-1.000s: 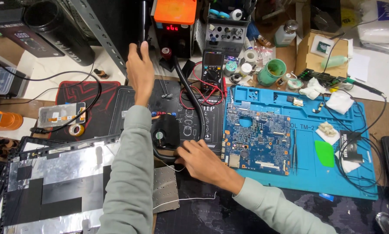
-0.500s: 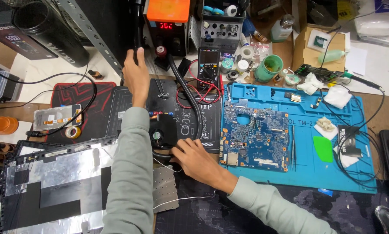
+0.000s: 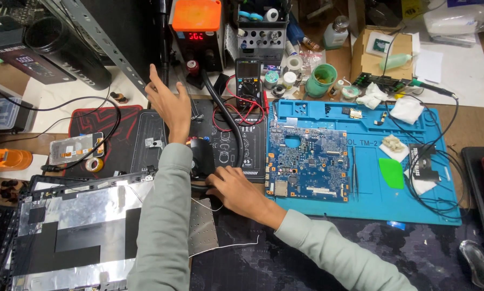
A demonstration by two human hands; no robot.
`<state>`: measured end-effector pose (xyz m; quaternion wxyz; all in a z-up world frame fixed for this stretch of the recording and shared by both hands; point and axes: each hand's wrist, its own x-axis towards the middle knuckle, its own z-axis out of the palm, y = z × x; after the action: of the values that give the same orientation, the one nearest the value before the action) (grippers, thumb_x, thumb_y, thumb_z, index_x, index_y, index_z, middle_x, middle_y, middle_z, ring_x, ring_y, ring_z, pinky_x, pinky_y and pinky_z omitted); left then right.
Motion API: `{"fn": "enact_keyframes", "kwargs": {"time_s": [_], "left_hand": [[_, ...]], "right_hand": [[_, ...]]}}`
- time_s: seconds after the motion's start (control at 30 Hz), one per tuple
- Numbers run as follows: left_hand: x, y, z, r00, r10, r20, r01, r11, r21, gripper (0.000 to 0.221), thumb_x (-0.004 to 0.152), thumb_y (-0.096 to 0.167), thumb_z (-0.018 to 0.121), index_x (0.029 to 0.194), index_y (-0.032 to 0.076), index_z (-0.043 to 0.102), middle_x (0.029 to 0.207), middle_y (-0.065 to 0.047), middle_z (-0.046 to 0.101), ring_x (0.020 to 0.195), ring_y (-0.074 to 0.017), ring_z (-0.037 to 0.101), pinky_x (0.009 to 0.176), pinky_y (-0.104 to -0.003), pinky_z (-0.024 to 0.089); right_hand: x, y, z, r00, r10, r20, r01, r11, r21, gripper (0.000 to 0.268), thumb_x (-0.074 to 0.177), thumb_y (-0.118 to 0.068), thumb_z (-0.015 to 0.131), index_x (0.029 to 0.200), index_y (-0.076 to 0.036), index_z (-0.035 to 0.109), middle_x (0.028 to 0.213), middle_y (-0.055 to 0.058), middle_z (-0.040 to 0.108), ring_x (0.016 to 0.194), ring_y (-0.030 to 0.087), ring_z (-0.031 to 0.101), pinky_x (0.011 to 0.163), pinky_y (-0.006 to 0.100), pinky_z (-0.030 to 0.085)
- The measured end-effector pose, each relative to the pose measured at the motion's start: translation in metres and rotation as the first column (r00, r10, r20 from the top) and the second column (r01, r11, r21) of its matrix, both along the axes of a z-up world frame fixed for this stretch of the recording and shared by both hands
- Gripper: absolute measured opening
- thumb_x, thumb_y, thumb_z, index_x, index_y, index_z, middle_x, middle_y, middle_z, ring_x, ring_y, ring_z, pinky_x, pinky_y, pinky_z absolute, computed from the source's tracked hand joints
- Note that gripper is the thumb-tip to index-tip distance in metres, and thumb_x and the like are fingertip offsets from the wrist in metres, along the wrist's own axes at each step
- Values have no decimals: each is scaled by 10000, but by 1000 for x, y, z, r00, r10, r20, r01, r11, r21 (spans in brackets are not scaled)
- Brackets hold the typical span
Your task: Repairing a laptop motherboard using a heat gun and a multimeter
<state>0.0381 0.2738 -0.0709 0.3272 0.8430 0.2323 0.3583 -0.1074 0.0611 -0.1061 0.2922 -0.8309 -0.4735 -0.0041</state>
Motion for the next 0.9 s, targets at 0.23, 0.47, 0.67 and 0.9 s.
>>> {"fn": "enact_keyframes", "kwargs": {"time_s": [0.23,0.47,0.67,0.9], "left_hand": [[-6,-16,11,996,-91,-1,91,996,7,694,983,48,663,1577,124,311,1372,-331,415,1289,-597,461,1068,-645,363],[-4,-17,4,993,-102,-62,100,994,-36,653,1013,84,652,1583,169,344,1492,-365,297,1415,-624,287,1147,-701,213],[-9,-29,11,993,-92,-73,89,995,-38,642,1023,74,649,1585,153,350,1537,-376,248,1455,-633,153,1164,-729,127],[-26,-73,19,986,-164,-17,164,986,-26,619,989,125,671,1550,207,424,1509,-339,334,1450,-609,227,1165,-707,193]], "right_hand": [[4,-14,26,982,42,-184,-26,996,87,259,990,-275,648,1134,-67,591,1024,119,587,1001,365,642,948,482,497],[6,-24,20,970,151,-191,-130,984,121,269,996,-256,648,1171,-56,609,1104,133,606,1095,359,646,999,468,502],[7,-26,24,964,187,-189,-160,975,153,302,984,-262,650,1179,-34,611,1127,176,624,1111,404,641,1001,506,511],[10,-48,40,986,87,-142,-75,993,88,351,999,-327,645,1251,-81,638,1230,153,659,1268,354,620,1170,512,389]]}}
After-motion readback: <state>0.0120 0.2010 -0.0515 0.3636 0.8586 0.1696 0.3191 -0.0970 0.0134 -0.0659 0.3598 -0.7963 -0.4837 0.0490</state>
